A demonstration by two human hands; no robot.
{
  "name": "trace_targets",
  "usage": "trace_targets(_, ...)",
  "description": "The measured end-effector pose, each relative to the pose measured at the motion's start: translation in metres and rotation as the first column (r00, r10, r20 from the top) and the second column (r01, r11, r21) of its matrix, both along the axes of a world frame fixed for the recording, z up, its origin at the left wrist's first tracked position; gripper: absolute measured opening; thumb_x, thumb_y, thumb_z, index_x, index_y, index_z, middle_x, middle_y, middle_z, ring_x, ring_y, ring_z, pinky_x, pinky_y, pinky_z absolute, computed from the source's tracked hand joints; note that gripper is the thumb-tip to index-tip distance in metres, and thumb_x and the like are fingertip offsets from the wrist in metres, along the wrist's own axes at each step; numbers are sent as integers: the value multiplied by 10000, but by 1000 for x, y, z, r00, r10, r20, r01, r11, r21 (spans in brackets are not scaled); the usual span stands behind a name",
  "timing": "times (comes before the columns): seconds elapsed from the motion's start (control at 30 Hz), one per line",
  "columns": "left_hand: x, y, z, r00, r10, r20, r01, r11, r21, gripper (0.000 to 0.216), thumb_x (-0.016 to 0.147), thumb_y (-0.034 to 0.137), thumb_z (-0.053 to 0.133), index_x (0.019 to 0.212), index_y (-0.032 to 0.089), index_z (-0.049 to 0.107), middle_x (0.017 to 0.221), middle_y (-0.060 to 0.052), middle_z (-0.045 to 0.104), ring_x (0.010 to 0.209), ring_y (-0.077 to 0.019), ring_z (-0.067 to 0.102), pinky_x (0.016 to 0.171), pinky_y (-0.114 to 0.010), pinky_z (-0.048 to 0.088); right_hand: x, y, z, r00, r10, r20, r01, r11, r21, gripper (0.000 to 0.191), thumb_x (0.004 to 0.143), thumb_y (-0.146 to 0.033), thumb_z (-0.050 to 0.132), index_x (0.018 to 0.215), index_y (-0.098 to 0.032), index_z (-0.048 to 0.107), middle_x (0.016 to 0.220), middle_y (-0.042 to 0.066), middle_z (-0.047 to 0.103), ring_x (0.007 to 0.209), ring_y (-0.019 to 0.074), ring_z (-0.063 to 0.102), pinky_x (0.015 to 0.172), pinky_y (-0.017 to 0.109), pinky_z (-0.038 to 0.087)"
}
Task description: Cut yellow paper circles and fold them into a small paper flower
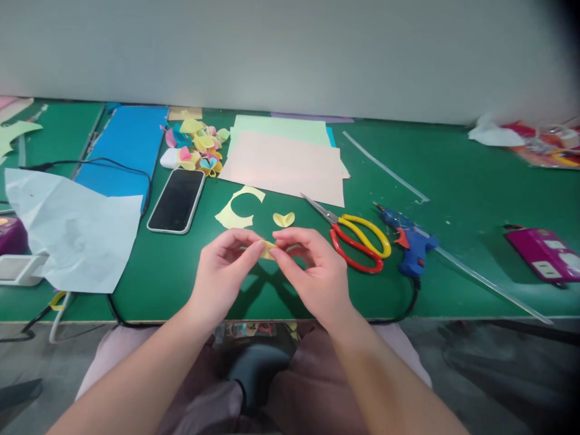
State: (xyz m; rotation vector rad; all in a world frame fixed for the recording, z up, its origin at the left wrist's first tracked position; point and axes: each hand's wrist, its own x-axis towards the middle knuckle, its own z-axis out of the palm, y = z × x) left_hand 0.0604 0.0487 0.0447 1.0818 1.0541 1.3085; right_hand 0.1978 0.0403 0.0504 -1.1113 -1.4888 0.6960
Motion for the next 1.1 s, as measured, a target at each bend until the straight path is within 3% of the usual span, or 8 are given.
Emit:
trace_targets(0.23, 1, -1, 0, 991, 18, -130, -16, 1000, 13, 110, 737, 288, 697, 749, 182, 669, 746, 3, 692, 683, -111, 637, 658, -206, 518, 1, 3, 4, 999, -37, 36, 39, 997, -73, 86, 769, -162, 676, 754, -239, 712, 770, -10, 736, 686, 141, 681, 658, 253, 579)
trace_targets(0.5, 3, -1, -2, 979, 21, -203, -9, 998, 59, 101, 762, 276, 655, 730, 182, 636, 729, 8, 652, 687, -110, 613, 657, -206, 510, -2, 2, 1, 996, -23, -87, 6, 982, -186, 52, 767, -201, 674, 727, -227, 694, 749, -4, 731, 672, 150, 694, 663, 270, 586)
trace_targets(1.1, 6, -3, -6, 961, 12, -277, 1, 999, 47, 111, 782, 299, 628, 783, 190, 650, 778, -5, 674, 708, -123, 621, 648, -215, 502, 5, 8, -2, 921, -124, -370, 61, 982, -177, 43, 714, -196, 698, 714, -238, 689, 706, -25, 723, 657, 139, 682, 626, 275, 583)
